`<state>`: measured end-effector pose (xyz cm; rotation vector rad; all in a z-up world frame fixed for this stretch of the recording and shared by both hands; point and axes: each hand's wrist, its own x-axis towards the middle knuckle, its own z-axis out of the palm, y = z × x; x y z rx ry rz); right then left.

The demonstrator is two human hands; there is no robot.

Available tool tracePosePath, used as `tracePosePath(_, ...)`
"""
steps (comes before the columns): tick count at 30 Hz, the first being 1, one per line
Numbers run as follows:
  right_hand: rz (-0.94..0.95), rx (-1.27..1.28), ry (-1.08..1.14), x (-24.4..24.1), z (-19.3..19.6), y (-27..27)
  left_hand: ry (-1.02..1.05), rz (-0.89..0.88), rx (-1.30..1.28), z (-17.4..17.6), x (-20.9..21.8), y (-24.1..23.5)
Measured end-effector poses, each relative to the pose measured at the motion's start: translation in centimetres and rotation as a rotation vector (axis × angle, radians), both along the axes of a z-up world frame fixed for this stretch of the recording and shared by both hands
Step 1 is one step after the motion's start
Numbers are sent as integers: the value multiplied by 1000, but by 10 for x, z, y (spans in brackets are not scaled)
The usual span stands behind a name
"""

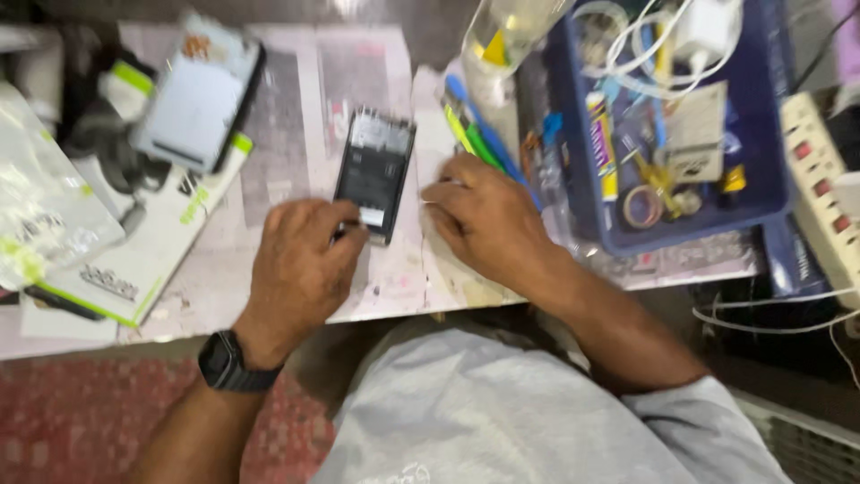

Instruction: The person disassembles a smartphone, removes the battery, and uses a screwdriver to adjust internal components. They then reassemble the phone by placing the back cover and securing it.

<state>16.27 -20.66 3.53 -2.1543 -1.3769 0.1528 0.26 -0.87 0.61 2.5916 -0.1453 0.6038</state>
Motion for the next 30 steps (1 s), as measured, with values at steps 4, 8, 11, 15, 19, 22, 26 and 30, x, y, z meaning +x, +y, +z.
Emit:
tracePosePath(4, -155, -97, -114, 15, 17, -8, -68, -7, 27, 8, 5, -3)
tracePosePath(8, -228, -92, -173, 25, 10, 1, -69, -7, 64, 6, 4, -5)
tracePosePath(11, -276, -180, -230, 35, -1, 18, -91, -17, 93, 3, 1, -7)
tracePosePath(15, -332, -213, -319, 43, -15, 37, -139, -53, 134, 3, -1, -8)
tracePosePath(19, -394, -251, -350, 43, -22, 45, -108, -76, 182, 7, -2, -9)
tracePosePath(22, -434, -257, -330, 44, -25, 51, -16, -65, 199, 12, -4, -9)
tracePosePath(26, -454, -156, -280, 52, -20, 49, 5, -45, 189, 13, -6, -11)
tracePosePath(30, -389, -67, -54, 64, -2, 27, -54, -42, 186, 11, -8, -10)
